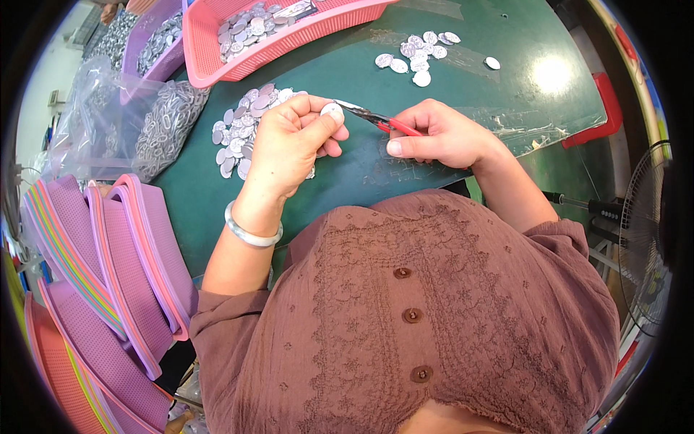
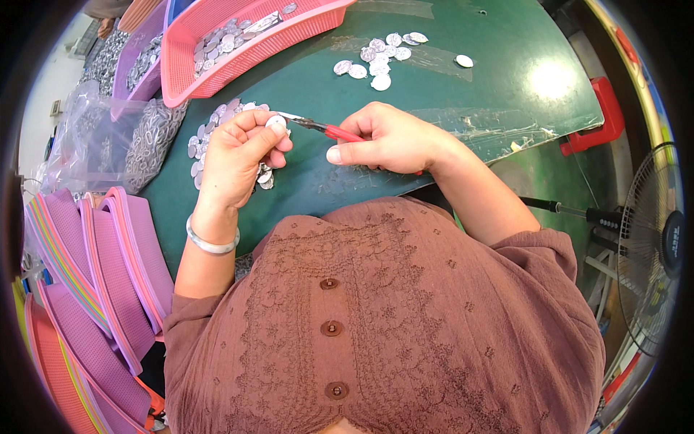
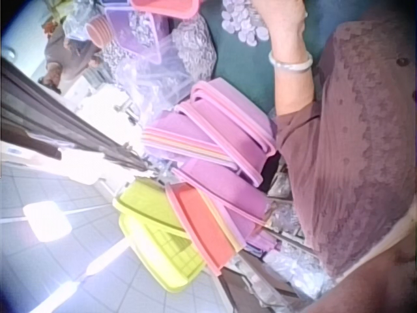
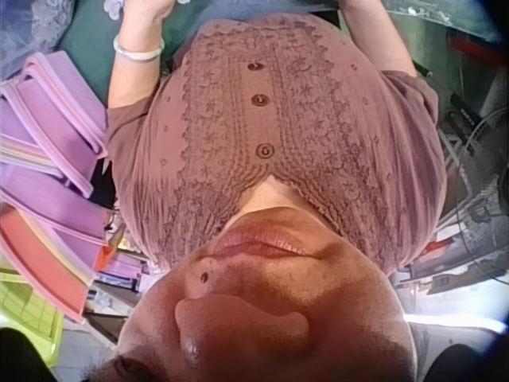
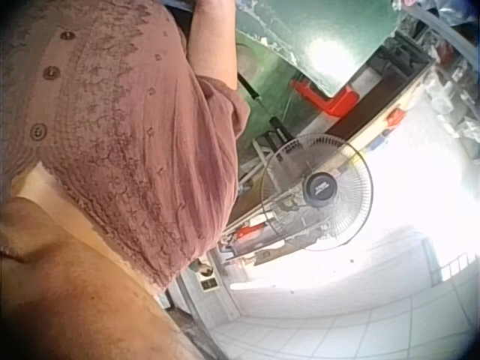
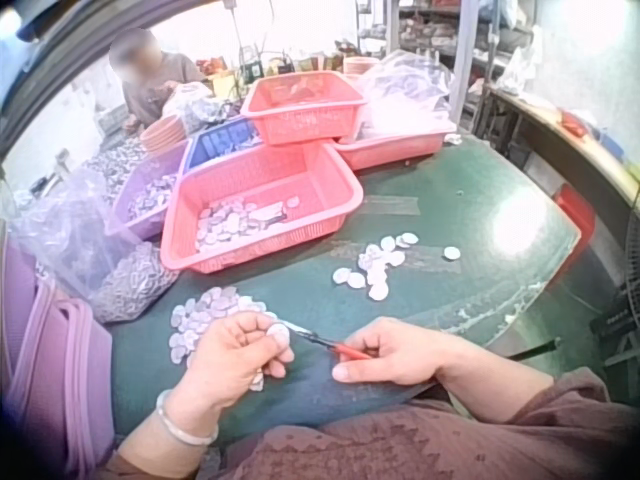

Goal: The person picks up a small white badge from a pile on the table and trims its edge using red-handled pliers, then places the trimmed item into a pink tray.

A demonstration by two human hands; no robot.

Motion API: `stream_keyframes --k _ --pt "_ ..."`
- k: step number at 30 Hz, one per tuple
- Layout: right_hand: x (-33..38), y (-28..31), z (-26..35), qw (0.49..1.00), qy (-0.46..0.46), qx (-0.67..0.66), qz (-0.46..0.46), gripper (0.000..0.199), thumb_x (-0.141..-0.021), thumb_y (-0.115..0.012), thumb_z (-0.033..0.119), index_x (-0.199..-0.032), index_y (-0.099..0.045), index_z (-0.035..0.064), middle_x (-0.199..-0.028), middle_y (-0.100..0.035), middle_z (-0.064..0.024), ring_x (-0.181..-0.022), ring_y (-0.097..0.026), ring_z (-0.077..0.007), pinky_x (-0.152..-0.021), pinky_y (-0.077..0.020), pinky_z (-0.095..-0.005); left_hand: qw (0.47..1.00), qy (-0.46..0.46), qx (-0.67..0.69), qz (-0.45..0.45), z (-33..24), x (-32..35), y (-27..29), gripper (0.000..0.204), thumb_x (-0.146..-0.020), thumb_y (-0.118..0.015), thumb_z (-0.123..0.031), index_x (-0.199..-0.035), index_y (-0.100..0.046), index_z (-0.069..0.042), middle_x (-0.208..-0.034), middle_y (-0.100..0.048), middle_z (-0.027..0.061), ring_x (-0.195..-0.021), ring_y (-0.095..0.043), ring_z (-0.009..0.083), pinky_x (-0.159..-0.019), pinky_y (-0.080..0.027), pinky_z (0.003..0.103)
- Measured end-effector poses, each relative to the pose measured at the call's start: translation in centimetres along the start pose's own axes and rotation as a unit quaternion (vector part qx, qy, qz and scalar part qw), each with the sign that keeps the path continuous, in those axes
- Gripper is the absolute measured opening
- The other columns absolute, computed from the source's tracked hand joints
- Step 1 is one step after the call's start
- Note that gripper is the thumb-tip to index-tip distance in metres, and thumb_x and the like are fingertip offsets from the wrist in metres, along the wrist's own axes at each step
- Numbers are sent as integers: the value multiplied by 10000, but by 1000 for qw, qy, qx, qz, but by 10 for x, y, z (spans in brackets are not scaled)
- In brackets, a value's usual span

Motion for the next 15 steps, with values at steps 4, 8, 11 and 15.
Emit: stream_keyframes --k 4,8,11,15 --pt "0 0 5 1000 7 27 -3 345 -774 -653 328 -634 -529 38 -549 -403 57 -517 -341 -51 -455 -272 -232 1000 0 14 -4 0 1 0 130 -822 -593 -100 -894 -575 7 -688 -599 43 -528 -512 61 -487 -407 166" --pt "0 -1 7 998 10 55 -7 360 -780 -645 308 -605 -485 37 -544 -383 55 -522 -323 -61 -462 -276 -246 1000 -7 23 -1 -1 1 0 118 -820 -597 -100 -877 -576 1 -681 -597 40 -519 -503 58 -482 -401 162" --pt "-1 -2 7 997 30 64 -16 374 -787 -634 298 -591 -450 39 -537 -363 49 -524 -312 -70 -467 -279 -256 1000 -8 19 -1 0 1 0 109 -818 -597 -94 -870 -576 -2 -678 -596 39 -515 -498 55 -478 -398 162" --pt "1 -3 12 994 35 96 -22 382 -789 -632 296 -586 -438 36 -531 -349 40 -524 -310 -73 -465 -279 -260 1000 0 19 -5 1 0 1 101 -813 -598 -92 -861 -575 -6 -670 -593 34 -513 -495 53 -473 -392 162"
Point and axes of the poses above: each hand's wrist, its own x-axis away from the middle knuckle, its own y-axis out of the back of the hand, z = x × y, the point moved 8 cm from there along -x, towards the middle knuckle
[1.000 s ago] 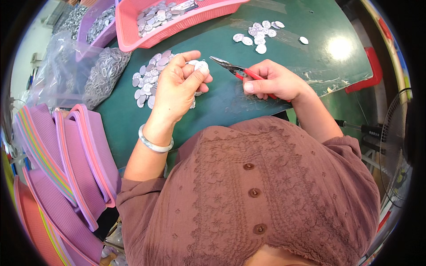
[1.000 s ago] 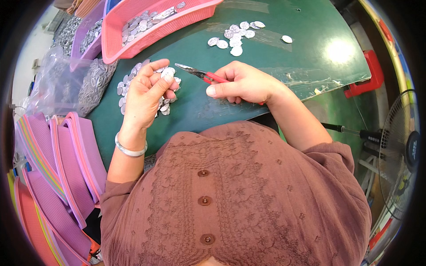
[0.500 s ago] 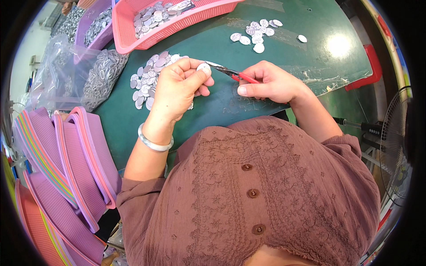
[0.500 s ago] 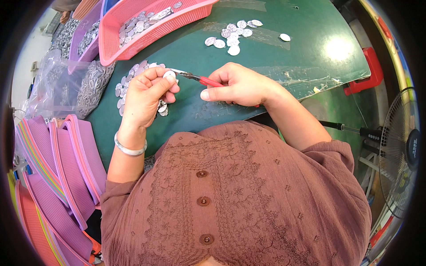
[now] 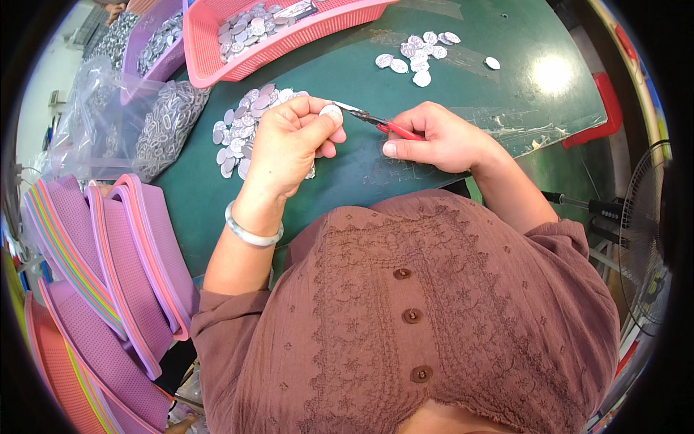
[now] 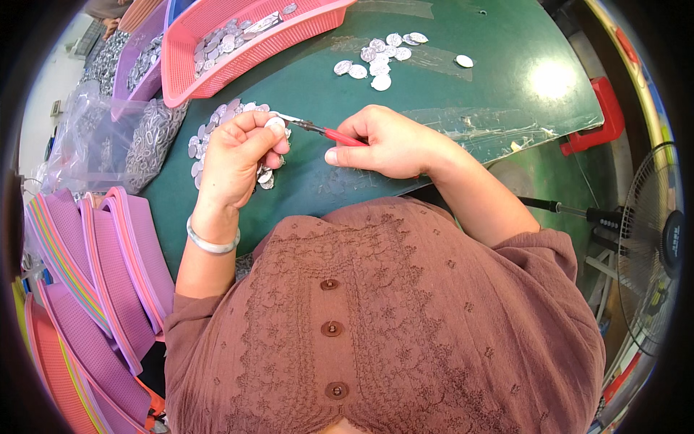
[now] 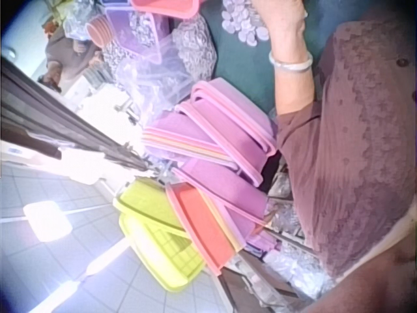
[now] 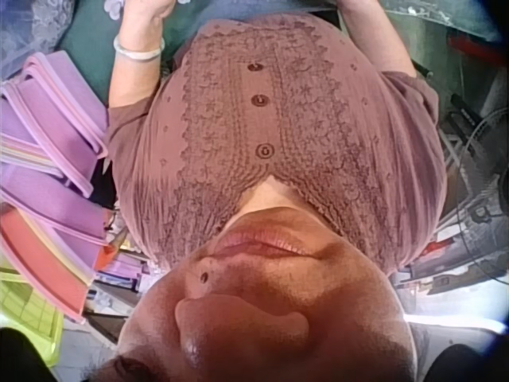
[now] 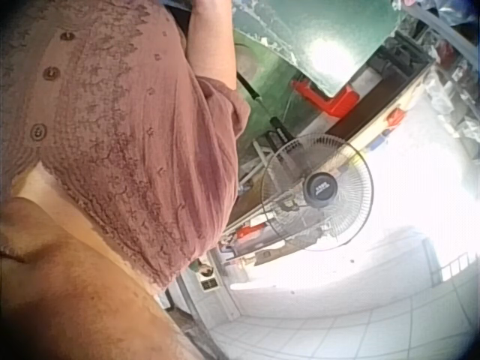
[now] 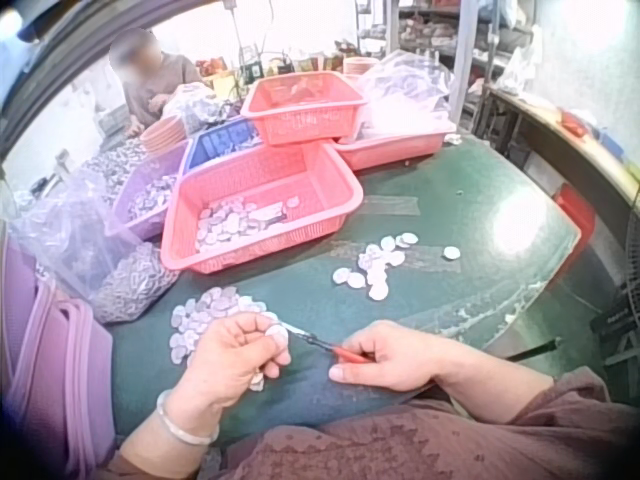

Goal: The person picks up a small white badge from a pile on the table and trims its edge using red-handled pliers, then places the trimmed item into a pink tray.

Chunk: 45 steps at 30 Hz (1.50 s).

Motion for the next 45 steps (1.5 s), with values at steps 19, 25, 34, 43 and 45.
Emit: stream_keyframes --k 19,25,34,43,45 --pt "-1 0 -2 1000 13 21 -12 380 -780 -632 302 -594 -457 20 -517 -369 11 -514 -325 -89 -461 -291 -277 1000 19 -3 7 0 -1 2 122 -805 -610 -118 -851 -582 -9 -660 -587 22 -507 -488 46 -472 -381 154" --pt "0 1 0 1000 -1 10 0 364 -786 -627 290 -601 -472 18 -520 -382 26 -511 -325 -83 -461 -288 -272 1000 2 9 12 -1 1 1 114 -815 -605 -110 -857 -583 -7 -668 -589 24 -525 -499 47 -492 -397 155" --pt "0 -1 -7 995 -39 -80 36 290 -787 -630 287 -639 -551 51 -547 -464 47 -479 -394 -49 -437 -308 -217 999 -44 19 16 1 1 -1 159 -826 -606 -106 -935 -576 7 -697 -603 37 -546 -529 61 -518 -430 166" --pt "-1 3 -12 991 -36 -123 30 320 -777 -649 360 -725 -597 49 -611 -537 18 -495 -453 -51 -455 -364 -198 999 -18 34 4 5 -1 0 146 -845 -586 -136 -916 -581 -9 -737 -617 51 -608 -562 87 -577 -448 199" --pt "0 5 -15 986 -44 -161 18 340 -773 -652 379 -758 -606 42 -644 -559 4 -507 -480 -55 -470 -394 -193 999 -13 45 -1 8 -2 3 165 -854 -572 -139 -954 -572 -8 -772 -625 65 -629 -579 104 -599 -461 213"
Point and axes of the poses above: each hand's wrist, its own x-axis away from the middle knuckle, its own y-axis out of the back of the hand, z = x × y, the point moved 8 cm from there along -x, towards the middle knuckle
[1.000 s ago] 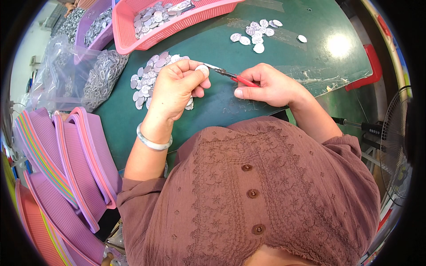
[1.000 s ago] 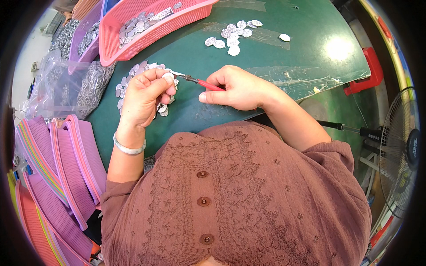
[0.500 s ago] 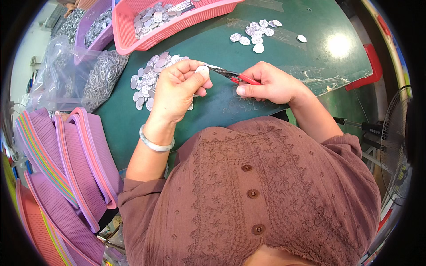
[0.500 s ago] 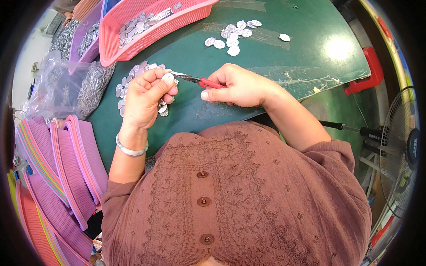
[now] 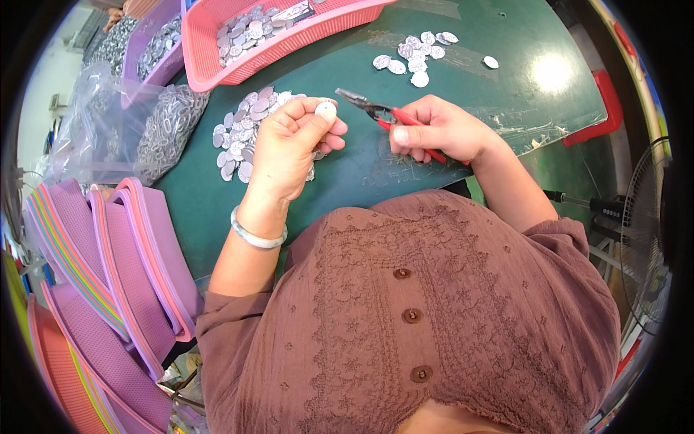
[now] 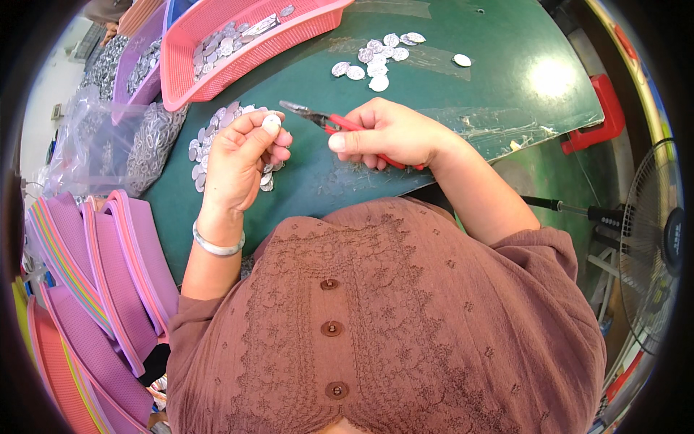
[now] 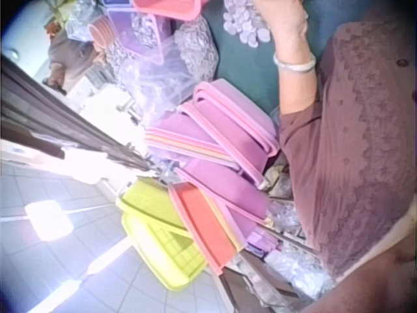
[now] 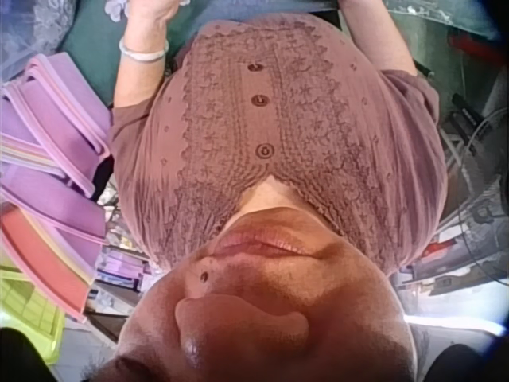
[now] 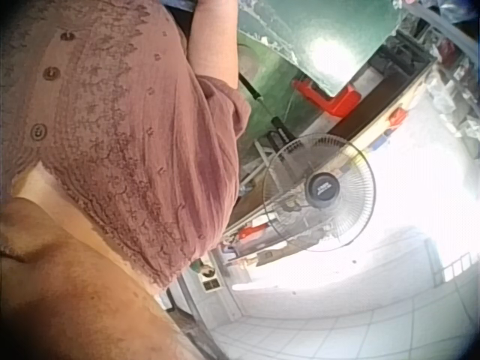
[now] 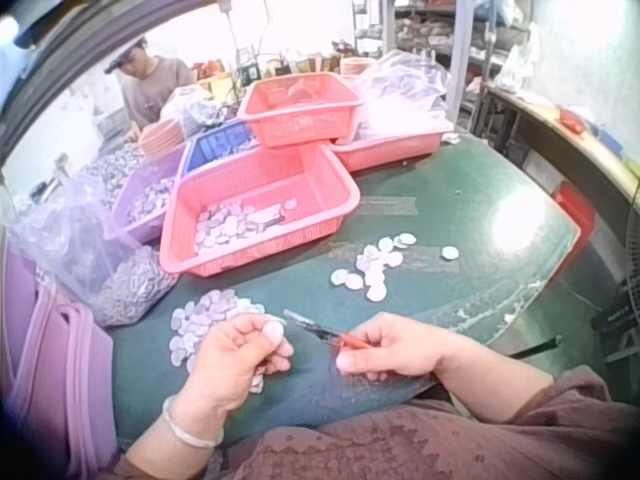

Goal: The person picks up a small white badge from a pile on the table and trims its edge using red-handled pliers, then places the trimmed item into a pink tray.

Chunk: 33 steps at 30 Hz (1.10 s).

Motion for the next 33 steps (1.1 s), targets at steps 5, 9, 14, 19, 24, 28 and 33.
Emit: stream_keyframes --k 5,9,14,19,24,28,33 --pt "-1 4 -4 999 -6 -36 -11 364 -766 -659 390 -787 -606 30 -685 -582 -18 -525 -520 -61 -487 -430 -191 999 -2 52 2 -1 1 1 216 -886 -506 -138 -1041 -544 6 -911 -632 128 -770 -619 174 -703 -489 267" --pt "-1 4 -4 999 -9 -45 -11 364 -762 -664 386 -789 -607 28 -684 -581 -21 -518 -518 -63 -478 -427 -193 994 -4 107 8 -3 2 -1 213 -894 -444 -114 -1029 -528 27 -948 -620 168 -813 -627 217 -727 -502 292" --pt "-1 5 -4 999 -7 -44 -12 293 -787 -643 310 -775 -614 19 -686 -599 -23 -536 -525 -67 -481 -430 -197 993 -3 113 27 -3 2 -1 273 -904 -359 -121 -1093 -475 39 -1032 -579 239 -914 -604 301 -800 -493 368" --pt "-1 5 -5 999 -9 -45 -13 287 -787 -643 301 -772 -614 17 -685 -598 -24 -533 -525 -69 -479 -431 -199 989 -2 145 37 -3 1 -1 283 -908 -354 -144 -1093 -468 38 -1046 -567 259 -938 -594 325 -817 -486 391" --pt "-1 5 -6 999 -11 -51 -13 279 -788 -642 291 -771 -614 14 -684 -599 -27 -528 -524 -70 -476 -430 -200 984 -3 169 54 -2 0 0 274 -910 -356 -151 -1081 -469 30 -1059 -560 263 -958 -586 331 -834 -479 395" --pt "-1 5 -5 999 -11 -50 -12 271 -787 -641 286 -769 -615 17 -685 -598 -25 -531 -525 -72 -480 -431 -202 983 -1 178 44 -3 0 -2 266 -911 -368 -163 -1068 -475 23 -1005 -573 226 -897 -590 295 -793 -477 370" --pt "0 4 -2 999 -7 -36 -9 269 -787 -637 287 -758 -611 22 -678 -587 -22 -535 -519 -80 -494 -428 -212 915 21 359 180 7 -8 -4 340 -908 -409 -334 -960 -537 -23 -824 -578 135 -664 -545 212 -646 -455 314"
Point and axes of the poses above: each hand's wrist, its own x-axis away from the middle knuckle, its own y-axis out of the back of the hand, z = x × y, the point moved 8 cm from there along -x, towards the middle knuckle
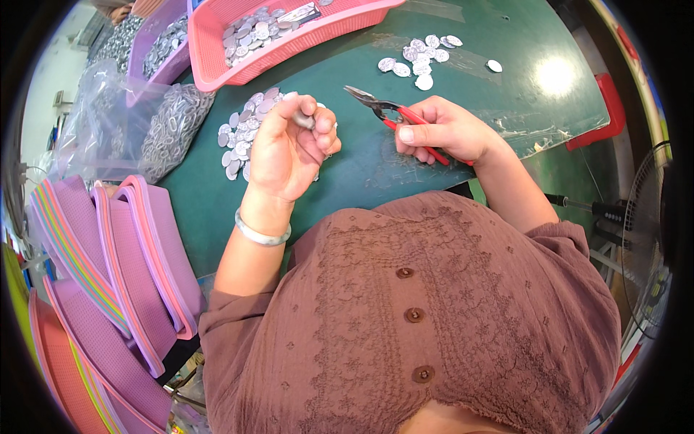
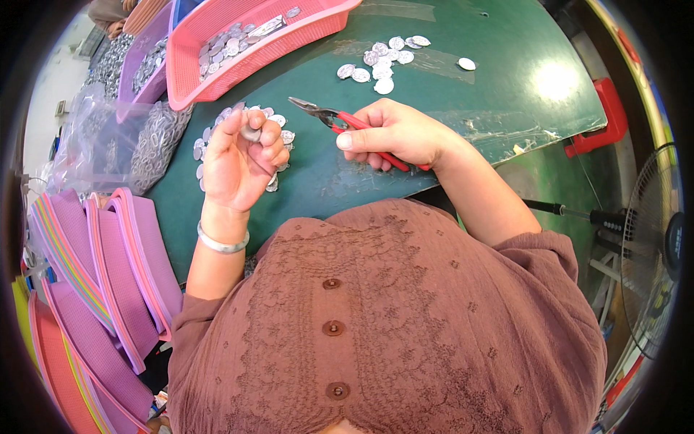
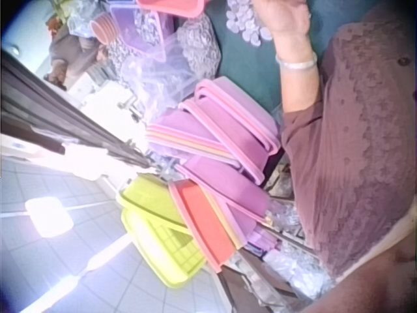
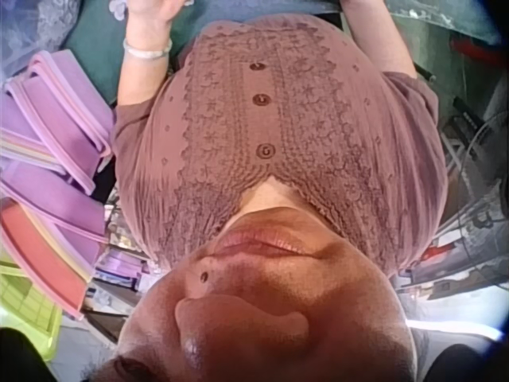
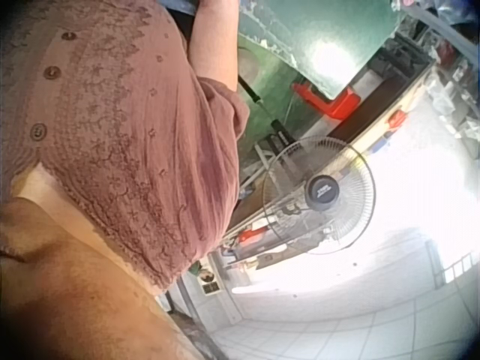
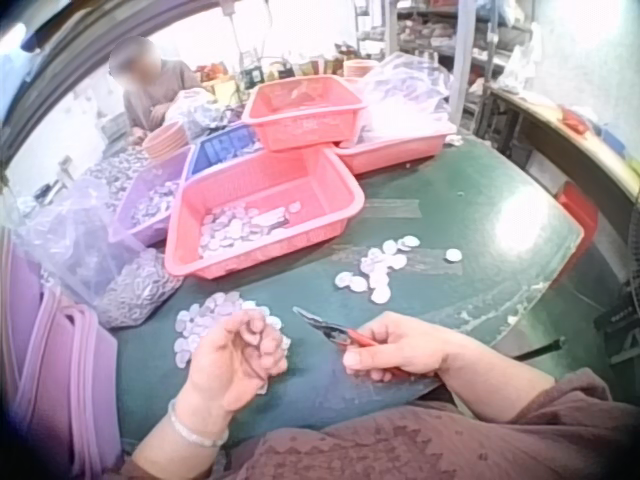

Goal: The person picks up a small white badge from a pile on the table and trims its edge using red-handled pliers, then places the trimmed item into a pink tray.

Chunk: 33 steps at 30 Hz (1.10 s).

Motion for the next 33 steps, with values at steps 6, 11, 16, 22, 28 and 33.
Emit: stream_keyframes --k 6,11,16,22,28,33 --pt "-1 0 -1 1000 4 2 -6 277 -792 -628 294 -755 -608 20 -675 -582 -21 -535 -513 -81 -494 -420 -214 994 29 83 62 5 2 -22 628 -887 -281 -575 -1002 -540 -14 -806 -565 149 -631 -501 212 -618 -407 310" --pt "0 0 -2 1000 -2 4 0 316 -765 -657 341 -761 -610 28 -663 -574 -14 -524 -508 -70 -487 -416 -200 997 25 62 47 3 2 -23 696 -882 -257 -595 -1074 -500 29 -883 -580 208 -682 -544 241 -652 -435 321" --pt "0 -1 0 1000 -4 3 3 335 -751 -671 365 -763 -611 35 -662 -572 -11 -522 -507 -64 -484 -416 -193 999 17 36 15 0 3 -21 679 -888 -264 -581 -1071 -492 31 -890 -584 206 -651 -543 226 -632 -438 312" --pt "-1 1 -2 1000 8 0 -4 282 -795 -627 299 -751 -607 21 -658 -567 -20 -535 -512 -77 -492 -412 -208 963 -73 -201 -165 -59 -7 0 467 -908 -383 -452 -970 -516 -9 -770 -543 78 -537 -410 109 -498 -355 237" --pt "-3 0 -2 1000 6 -6 8 295 -781 -644 319 -760 -608 27 -675 -580 -22 -535 -515 -73 -493 -425 -207 565 -371 -696 -243 -160 -11 -45 371 -862 -543 -242 -1143 -501 -4 -1006 -556 92 -787 -516 136 -737 -404 272" --pt "-1 3 -4 1000 8 -21 3 329 -757 -669 357 -769 -604 35 -676 -585 -21 -525 -515 -64 -485 -428 -197 531 -266 -795 -123 -111 -18 -47 278 -799 -617 -178 -1051 -609 -59 -954 -618 60 -803 -581 165 -739 -454 298"
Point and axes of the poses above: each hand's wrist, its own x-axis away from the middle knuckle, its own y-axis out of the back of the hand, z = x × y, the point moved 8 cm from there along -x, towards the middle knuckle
